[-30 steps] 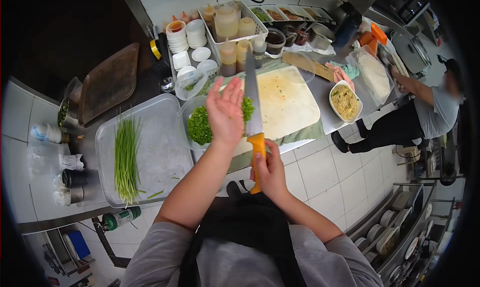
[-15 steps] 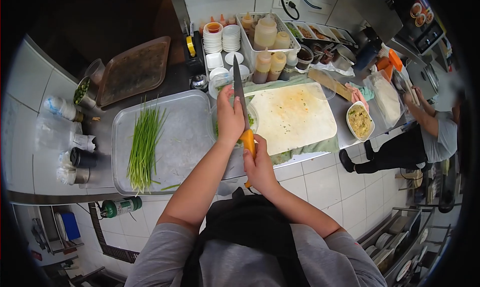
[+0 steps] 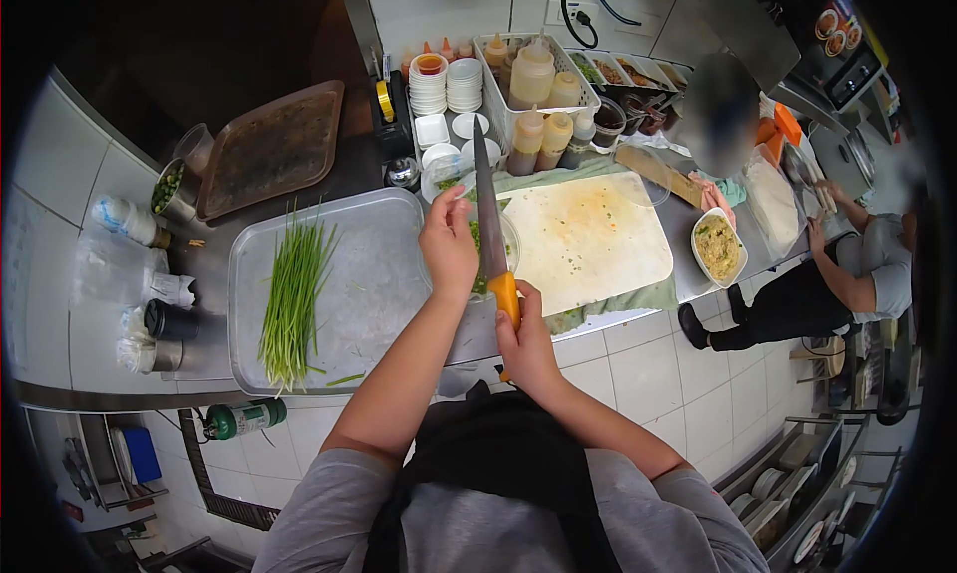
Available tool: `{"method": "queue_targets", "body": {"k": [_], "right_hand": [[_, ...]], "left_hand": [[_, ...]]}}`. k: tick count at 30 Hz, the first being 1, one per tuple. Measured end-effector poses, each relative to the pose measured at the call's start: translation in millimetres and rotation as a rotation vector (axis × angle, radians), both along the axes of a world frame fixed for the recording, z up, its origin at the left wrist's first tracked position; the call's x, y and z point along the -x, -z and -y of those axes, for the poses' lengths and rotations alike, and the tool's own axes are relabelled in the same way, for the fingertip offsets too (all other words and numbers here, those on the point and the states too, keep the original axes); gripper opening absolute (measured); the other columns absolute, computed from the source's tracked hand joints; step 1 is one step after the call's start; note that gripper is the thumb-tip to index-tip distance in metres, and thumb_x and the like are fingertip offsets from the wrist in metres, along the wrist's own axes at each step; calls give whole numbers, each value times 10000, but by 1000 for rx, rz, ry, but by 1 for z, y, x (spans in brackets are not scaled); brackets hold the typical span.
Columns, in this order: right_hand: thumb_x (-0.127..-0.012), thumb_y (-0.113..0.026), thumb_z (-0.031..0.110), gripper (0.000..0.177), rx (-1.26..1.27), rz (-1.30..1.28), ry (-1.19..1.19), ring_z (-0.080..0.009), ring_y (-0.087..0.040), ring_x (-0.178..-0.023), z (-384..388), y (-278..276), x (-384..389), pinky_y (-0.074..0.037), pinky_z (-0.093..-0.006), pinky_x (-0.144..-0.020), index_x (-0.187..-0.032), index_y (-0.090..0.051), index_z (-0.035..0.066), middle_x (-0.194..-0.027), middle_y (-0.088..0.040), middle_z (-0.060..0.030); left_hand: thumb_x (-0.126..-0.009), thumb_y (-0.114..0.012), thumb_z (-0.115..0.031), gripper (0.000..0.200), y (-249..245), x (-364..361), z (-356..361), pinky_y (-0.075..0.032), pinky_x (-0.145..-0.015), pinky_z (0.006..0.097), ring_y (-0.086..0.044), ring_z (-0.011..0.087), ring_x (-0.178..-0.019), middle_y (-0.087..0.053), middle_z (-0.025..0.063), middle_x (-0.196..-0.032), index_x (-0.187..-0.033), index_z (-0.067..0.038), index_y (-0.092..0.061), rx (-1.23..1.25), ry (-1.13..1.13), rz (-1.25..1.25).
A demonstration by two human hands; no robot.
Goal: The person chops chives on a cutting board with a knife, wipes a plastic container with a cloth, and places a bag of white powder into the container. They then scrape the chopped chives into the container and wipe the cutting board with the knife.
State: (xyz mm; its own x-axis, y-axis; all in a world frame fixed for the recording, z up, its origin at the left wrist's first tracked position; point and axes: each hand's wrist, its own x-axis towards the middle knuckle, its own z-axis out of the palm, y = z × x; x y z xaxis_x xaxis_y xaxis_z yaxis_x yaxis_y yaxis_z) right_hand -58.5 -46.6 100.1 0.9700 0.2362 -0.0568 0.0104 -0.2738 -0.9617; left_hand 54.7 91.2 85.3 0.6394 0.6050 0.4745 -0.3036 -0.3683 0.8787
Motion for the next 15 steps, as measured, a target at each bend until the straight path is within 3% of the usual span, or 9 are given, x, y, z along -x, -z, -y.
{"method": "queue_targets", "body": {"k": [3, 7, 9, 12, 13, 15], "right_hand": [[-991, -512, 109, 464, -13, 19, -10, -319, -627, -678, 0, -2, 3, -487, -404, -622, -1386, -292, 5, -843, -619, -213], [-990, -515, 106, 466, -13, 23, -13, -315, -627, -684, 2, 0, 6, -488, -403, -626, -1385, -293, 2, -855, -619, -212], [-1010, -498, 97, 440, -8, -52, -19, -144, -553, -665, 4, 1, 7, -461, -306, -581, -1393, -295, 19, -881, -567, -102], [-1010, -498, 94, 437, -6, -20, -13, -139, -551, -676, 5, 3, 8, -461, -303, -587, -1390, -297, 17, -883, -564, -101], [-1010, -498, 94, 437, -6, -18, -12, -139, -551, -676, 6, 1, 8, -461, -303, -587, -1390, -297, 17, -883, -564, -101], [-990, -520, 103, 459, 7, -33, -21, -313, -636, -749, 8, -2, 10, -501, -399, -679, -1382, -307, -4, -917, -618, -223]], "left_hand": [[-1015, -559, -193, 198, -4, 5, 0, -419, -515, 289, -499, 111, -516, -577, 41, -620, -998, -41, -685, 176, 24, -203], [-1042, -520, -242, 258, -12, 10, -8, -416, -578, 253, -488, 68, -576, -559, -10, -686, -970, -45, -671, 242, 54, -262], [-1050, -498, -267, 305, -9, 12, -13, -411, -599, 260, -473, 83, -573, -497, -29, -631, -945, -37, -668, 88, 87, -268], [-1006, -581, -219, 217, -16, 7, 1, -405, -614, 249, -484, 87, -648, -500, -15, -712, -931, -29, -654, 229, 99, -169], [-1006, -581, -219, 217, -16, 5, 1, -405, -614, 249, -484, 87, -648, -500, -15, -712, -931, -29, -654, 229, 100, -168], [-899, -714, -208, 220, -18, 1, 0, -457, -771, 353, -556, 230, -833, -574, 97, -943, -1042, -55, -645, -55, -62, -141]]}}
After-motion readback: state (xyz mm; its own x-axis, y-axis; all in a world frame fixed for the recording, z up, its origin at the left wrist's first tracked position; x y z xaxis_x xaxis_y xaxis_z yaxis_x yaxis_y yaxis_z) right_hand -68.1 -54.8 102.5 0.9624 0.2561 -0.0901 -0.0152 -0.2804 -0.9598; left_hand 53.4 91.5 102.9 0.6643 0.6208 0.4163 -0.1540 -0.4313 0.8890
